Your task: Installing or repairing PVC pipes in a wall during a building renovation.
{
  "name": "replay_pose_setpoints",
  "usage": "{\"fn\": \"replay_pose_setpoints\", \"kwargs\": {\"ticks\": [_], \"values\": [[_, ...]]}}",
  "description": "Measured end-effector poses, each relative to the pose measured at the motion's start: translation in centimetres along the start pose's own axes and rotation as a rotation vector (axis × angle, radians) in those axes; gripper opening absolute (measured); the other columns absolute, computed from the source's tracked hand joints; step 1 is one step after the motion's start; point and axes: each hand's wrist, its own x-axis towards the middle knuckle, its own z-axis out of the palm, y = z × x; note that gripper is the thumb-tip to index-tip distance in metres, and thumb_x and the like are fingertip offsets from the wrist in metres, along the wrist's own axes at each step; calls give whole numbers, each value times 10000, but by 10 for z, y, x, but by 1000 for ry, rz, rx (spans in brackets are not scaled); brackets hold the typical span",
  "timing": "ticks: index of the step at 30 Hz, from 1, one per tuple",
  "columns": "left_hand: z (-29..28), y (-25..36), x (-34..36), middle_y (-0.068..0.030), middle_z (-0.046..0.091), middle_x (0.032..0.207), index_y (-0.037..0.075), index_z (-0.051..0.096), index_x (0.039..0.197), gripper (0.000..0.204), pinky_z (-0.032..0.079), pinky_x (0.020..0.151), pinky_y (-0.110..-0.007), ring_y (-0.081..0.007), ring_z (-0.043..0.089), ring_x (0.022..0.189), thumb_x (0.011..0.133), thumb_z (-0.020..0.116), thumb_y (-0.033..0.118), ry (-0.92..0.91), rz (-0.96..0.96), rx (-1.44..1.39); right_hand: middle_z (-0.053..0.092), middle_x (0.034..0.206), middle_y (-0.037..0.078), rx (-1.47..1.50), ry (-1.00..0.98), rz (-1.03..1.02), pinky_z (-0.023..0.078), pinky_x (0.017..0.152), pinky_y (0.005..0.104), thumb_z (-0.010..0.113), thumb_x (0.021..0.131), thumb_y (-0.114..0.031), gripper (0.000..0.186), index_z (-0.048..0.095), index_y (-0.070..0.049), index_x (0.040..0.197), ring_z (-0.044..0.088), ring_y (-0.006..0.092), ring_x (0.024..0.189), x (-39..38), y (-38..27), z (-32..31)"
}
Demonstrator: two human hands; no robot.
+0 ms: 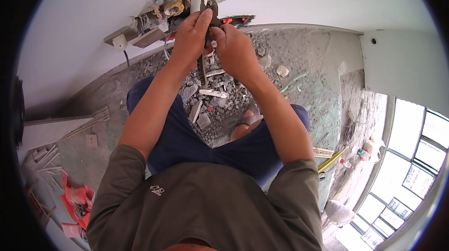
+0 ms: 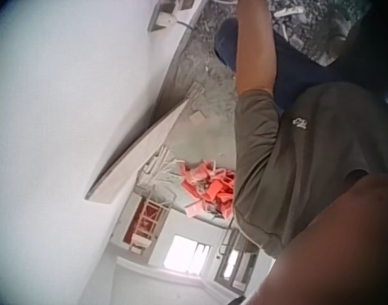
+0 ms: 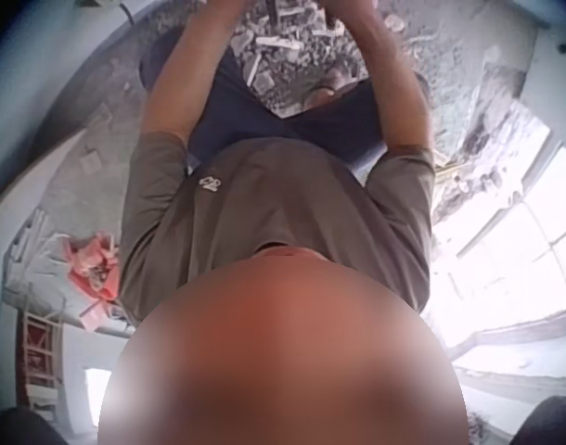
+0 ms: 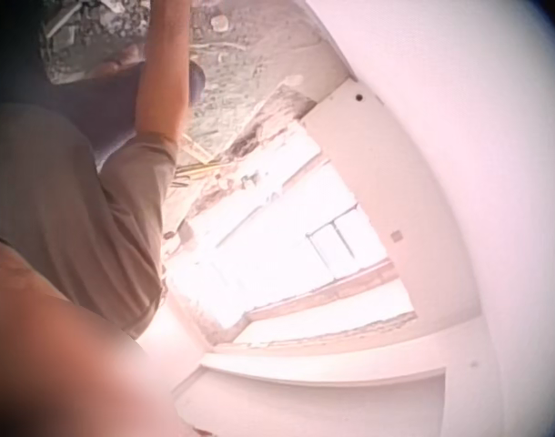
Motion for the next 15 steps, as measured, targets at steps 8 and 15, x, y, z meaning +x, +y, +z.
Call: {"fn": "replay_pose_setpoints", "kwargs": {"ticks": [8,15], "values": [[-21,6,8,17,522,673,63,604,909,261,331,376,-236,-62,455,498,982,565,310,74,91,-160,439,627,-46,886,-400,559,346,477,237,447,1028,-319,315,579,-39,1089,439,80,558,-12,-27,-25],[-18,6,9,20,512,731,88,579,941,245,354,389,-241,-62,485,566,988,550,327,43,89,-297,415,605,-65,127,-6,99,262,407,204,419,1040,-342,334,578,-49,1055,354,21,482,-21,-1,5]]}}
